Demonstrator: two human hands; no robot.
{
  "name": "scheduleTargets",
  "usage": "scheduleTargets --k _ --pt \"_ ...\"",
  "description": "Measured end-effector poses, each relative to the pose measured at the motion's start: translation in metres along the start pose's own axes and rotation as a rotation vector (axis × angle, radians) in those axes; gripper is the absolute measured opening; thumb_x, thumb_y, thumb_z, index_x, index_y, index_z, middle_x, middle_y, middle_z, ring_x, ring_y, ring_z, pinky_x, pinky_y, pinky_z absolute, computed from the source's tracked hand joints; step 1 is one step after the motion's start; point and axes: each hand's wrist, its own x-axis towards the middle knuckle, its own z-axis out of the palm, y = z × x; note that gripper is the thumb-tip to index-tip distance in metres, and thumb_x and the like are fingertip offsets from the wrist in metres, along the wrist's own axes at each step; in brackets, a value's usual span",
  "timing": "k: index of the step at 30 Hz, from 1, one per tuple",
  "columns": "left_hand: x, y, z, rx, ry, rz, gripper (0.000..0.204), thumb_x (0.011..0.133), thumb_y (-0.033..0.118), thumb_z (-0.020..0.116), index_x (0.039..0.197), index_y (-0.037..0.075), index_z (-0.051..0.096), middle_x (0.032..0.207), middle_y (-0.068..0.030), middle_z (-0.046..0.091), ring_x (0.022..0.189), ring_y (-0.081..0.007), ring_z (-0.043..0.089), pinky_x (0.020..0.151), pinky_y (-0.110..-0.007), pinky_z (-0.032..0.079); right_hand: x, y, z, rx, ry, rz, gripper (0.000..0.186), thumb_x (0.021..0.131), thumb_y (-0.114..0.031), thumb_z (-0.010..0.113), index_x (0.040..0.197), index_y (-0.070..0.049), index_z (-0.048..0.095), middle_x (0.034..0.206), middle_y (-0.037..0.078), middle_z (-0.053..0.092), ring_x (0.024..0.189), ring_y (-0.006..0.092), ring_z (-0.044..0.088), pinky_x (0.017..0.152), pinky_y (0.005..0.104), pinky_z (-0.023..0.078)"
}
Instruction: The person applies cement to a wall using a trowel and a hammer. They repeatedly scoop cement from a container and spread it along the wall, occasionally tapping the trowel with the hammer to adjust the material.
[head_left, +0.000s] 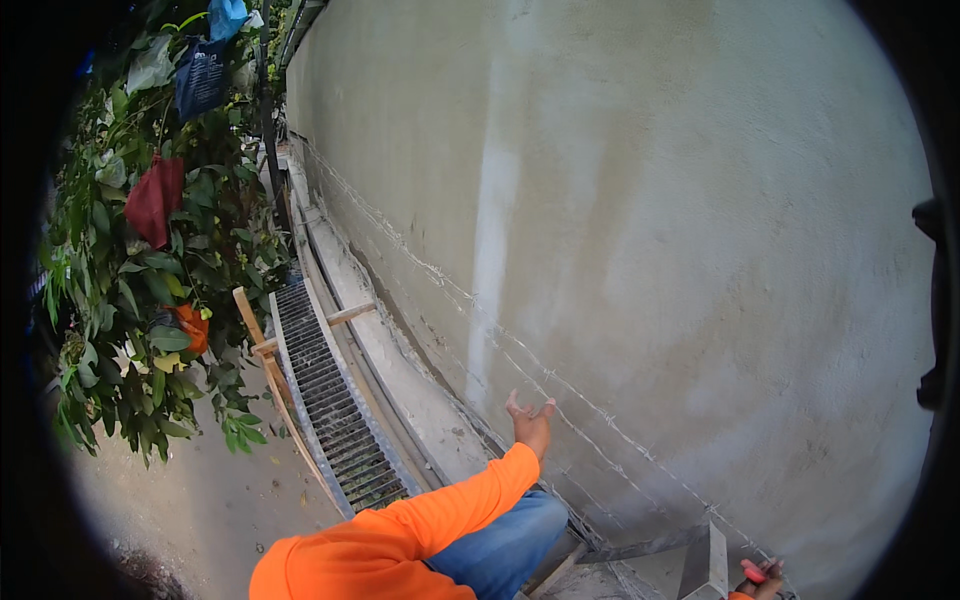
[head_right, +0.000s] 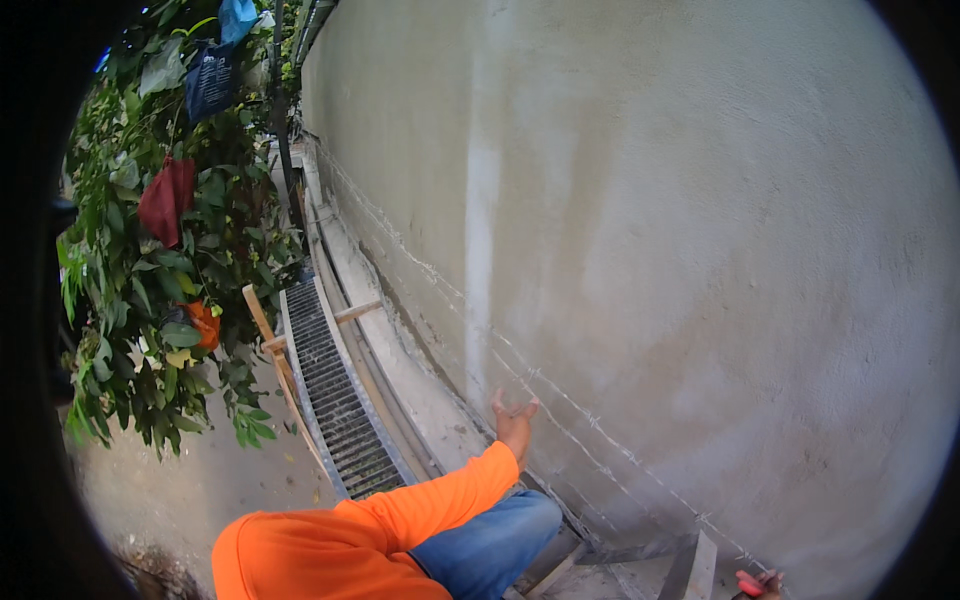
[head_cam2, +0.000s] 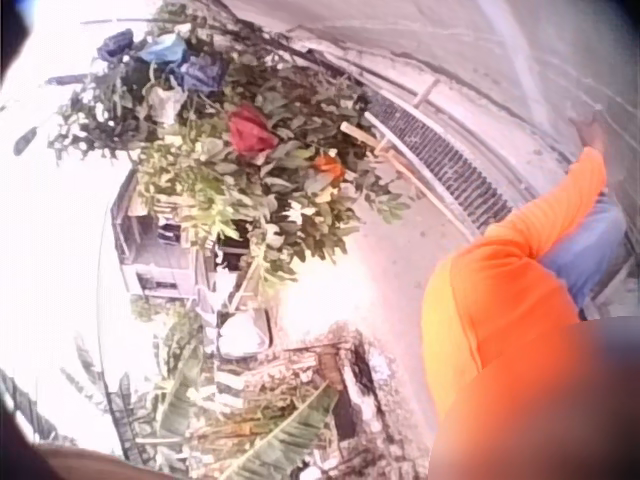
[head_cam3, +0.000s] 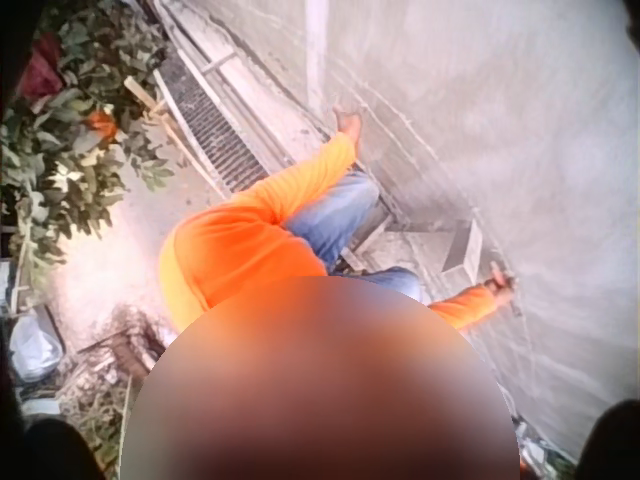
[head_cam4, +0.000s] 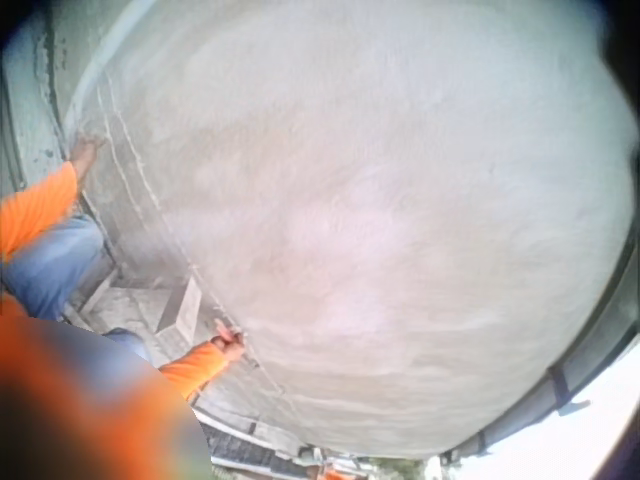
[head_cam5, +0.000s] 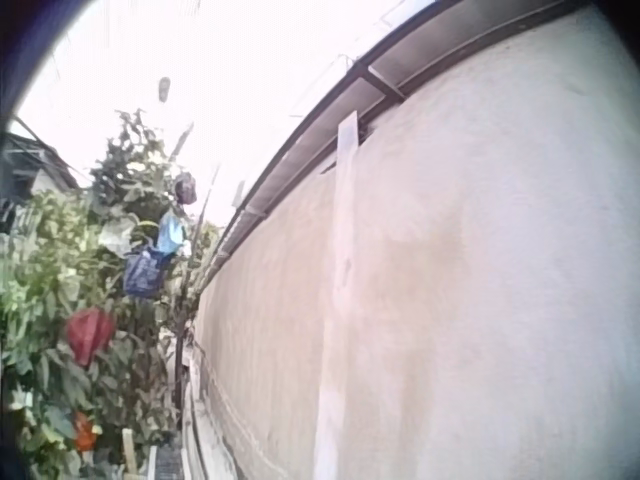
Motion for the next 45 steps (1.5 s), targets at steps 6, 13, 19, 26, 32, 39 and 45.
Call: scheduleTargets --k 6,13,19,26,32,39,45 --pt "0.048 -0.028 -0.003 -0.371 -0.140 -0.326 0.073 0.099 0.000 0.065 0.154 0.013 0.019 0.127 -0.0238 0.061 0.115 -0.0367 0.068 0.100 -0.048 0.057 -0.016 -0.009 0.011 0.152 -0.148 0.149 0.026 0.101 -0.015 0.051 0.114 0.005 0.063 0.093 0.015 0.069 0.063 0.0292 0.068 0.066 0.0643 0.067" --pt "0.080 -0.078 -0.011 -0.183 -0.083 -0.308 0.062 0.098 -0.010 0.056 0.149 0.013 0.029 0.115 -0.0196 0.067 0.093 -0.0335 0.075 0.085 -0.047 0.063 -0.054 -0.069 0.030 0.210 -0.121 0.075 0.019 0.091 -0.005 0.064 0.109 0.003 0.065 0.093 0.015 0.069 0.063 0.0207 0.059 0.055 0.0412 0.062" --pt "0.065 -0.063 0.005 -0.302 -0.110 -0.282 0.059 0.099 -0.005 0.061 0.147 0.011 0.032 0.114 -0.0193 0.067 0.097 -0.0330 0.074 0.086 -0.048 0.062 -0.049 -0.001 0.013 0.023 0.050 0.169 0.026 0.098 -0.019 0.056 0.115 -0.001 0.066 0.112 0.013 0.069 0.078 0.0249 0.066 0.060 0.0451 0.064" --pt "0.043 -0.051 -0.029 -0.320 -0.183 -0.184 0.066 0.098 -0.001 0.065 0.152 0.011 0.028 0.117 -0.0196 0.065 0.098 -0.0336 0.073 0.087 -0.048 0.063 -0.008 0.001 0.015 -0.167 0.064 0.104 0.035 0.101 -0.022 0.052 0.126 -0.002 0.065 0.124 0.014 0.069 0.092 0.0301 0.069 0.062 0.0496 0.066" --pt "0.069 -0.106 -0.067 -0.204 -0.091 -0.355 0.061 0.098 -0.004 0.064 0.148 0.005 0.031 0.114 -0.0175 0.065 0.099 -0.0357 0.073 0.083 -0.047 0.064 -0.005 -0.029 0.022 -0.117 -0.043 -0.002 0.034 0.101 -0.018 0.050 0.124 0.002 0.064 0.118 0.017 0.070 0.084 0.0323 0.070 0.069 0.0552 0.069" --pt "0.052 -0.072 -0.057 -0.260 -0.122 -0.390 0.050 0.100 0.005 0.068 0.142 0.003 0.042 0.113 -0.0146 0.067 0.102 -0.0315 0.073 0.091 -0.045 0.062 -0.003 -0.007 0.022 -0.210 0.073 0.137 0.039 0.103 -0.020 0.049 0.132 0.005 0.057 0.101 0.018 0.071 0.074 0.0360 0.071 0.064 0.0573 0.066" --pt "0.039 -0.030 -0.032 -0.305 -0.247 -0.326 0.040 0.101 0.016 0.069 0.134 0.003 0.051 0.114 -0.0114 0.067 0.107 -0.0291 0.072 0.092 -0.042 0.061 -0.005 0.005 0.015 -0.211 0.103 0.204 0.034 0.102 -0.014 0.049 0.129 0.006 0.052 0.108 0.021 0.069 0.087 0.0356 0.071 0.074 0.0542 0.065"
